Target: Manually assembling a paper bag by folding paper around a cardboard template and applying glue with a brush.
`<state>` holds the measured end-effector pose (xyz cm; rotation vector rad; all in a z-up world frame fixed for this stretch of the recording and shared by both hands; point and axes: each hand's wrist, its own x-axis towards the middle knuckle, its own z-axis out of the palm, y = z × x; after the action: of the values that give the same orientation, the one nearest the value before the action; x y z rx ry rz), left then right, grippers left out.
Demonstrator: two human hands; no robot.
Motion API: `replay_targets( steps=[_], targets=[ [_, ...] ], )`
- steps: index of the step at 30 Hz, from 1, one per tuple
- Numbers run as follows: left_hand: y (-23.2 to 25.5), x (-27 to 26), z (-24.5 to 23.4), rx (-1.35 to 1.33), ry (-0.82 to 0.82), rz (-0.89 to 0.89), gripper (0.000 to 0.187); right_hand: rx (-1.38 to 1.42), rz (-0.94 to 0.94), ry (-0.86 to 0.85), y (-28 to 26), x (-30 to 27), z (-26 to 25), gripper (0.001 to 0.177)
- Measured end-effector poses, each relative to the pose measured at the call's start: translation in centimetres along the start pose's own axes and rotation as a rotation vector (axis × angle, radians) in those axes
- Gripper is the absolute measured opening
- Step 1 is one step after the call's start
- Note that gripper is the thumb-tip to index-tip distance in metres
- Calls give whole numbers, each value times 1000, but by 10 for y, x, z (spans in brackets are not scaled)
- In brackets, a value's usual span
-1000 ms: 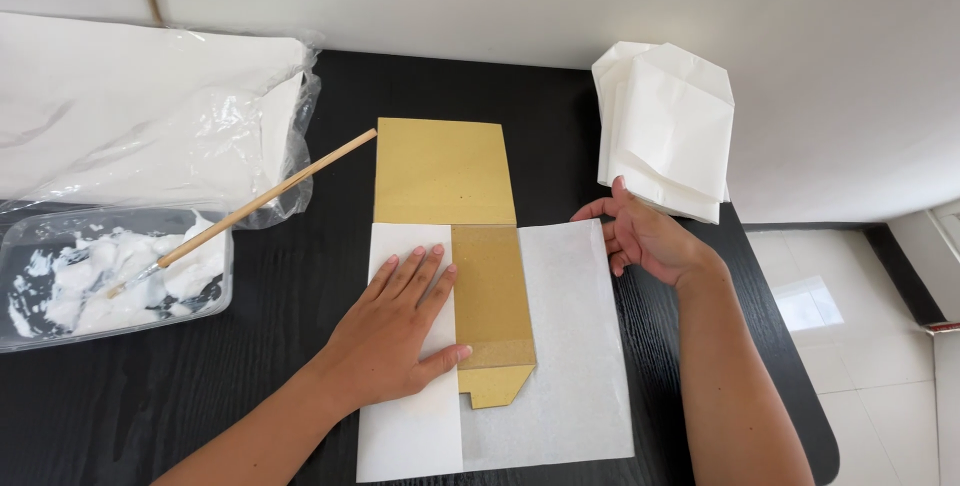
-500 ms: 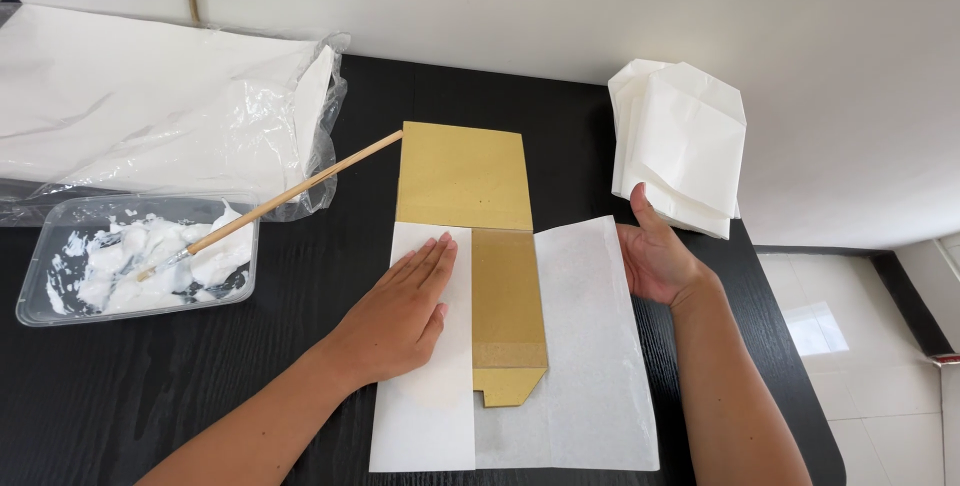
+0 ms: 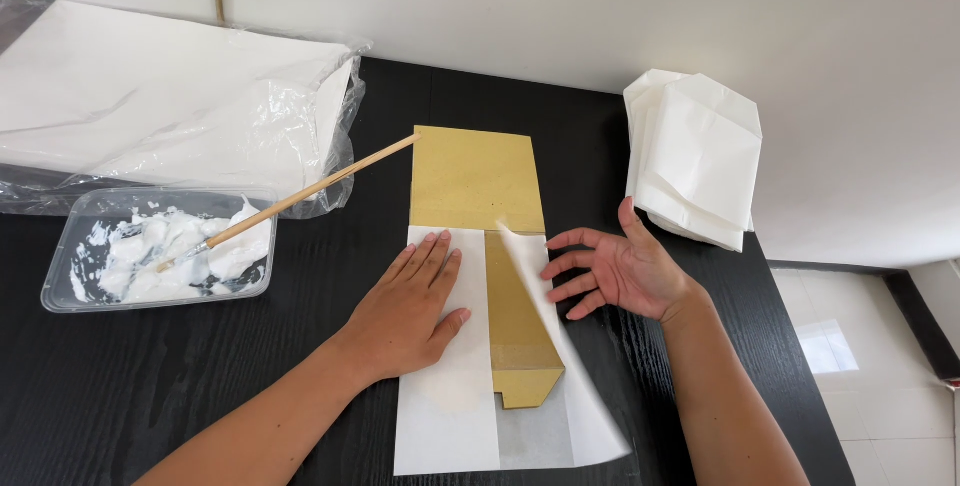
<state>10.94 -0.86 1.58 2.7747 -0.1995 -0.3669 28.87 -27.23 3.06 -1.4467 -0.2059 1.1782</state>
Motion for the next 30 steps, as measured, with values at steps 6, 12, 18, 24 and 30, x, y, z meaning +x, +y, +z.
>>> replay_targets(
  steps=[6,12,18,24,30],
  targets=[
    [-18,6,1,-186,19,0,61,32,-44,1,-1,3,18,113],
    [-20,4,-4,-125,6,56,64,-60,-138,26,9,17,10,97],
    [-18,4,-4,-96,-5,47,65,-881,-340,501,4,19,42,40],
    [-16,3,-10,-90,-16,40,65,-1093,-311,420,-13,25,53,40],
    [-15,4,-7,-72,-7,45,64,-1096,-159,325,-40,37,51,32]
  ],
)
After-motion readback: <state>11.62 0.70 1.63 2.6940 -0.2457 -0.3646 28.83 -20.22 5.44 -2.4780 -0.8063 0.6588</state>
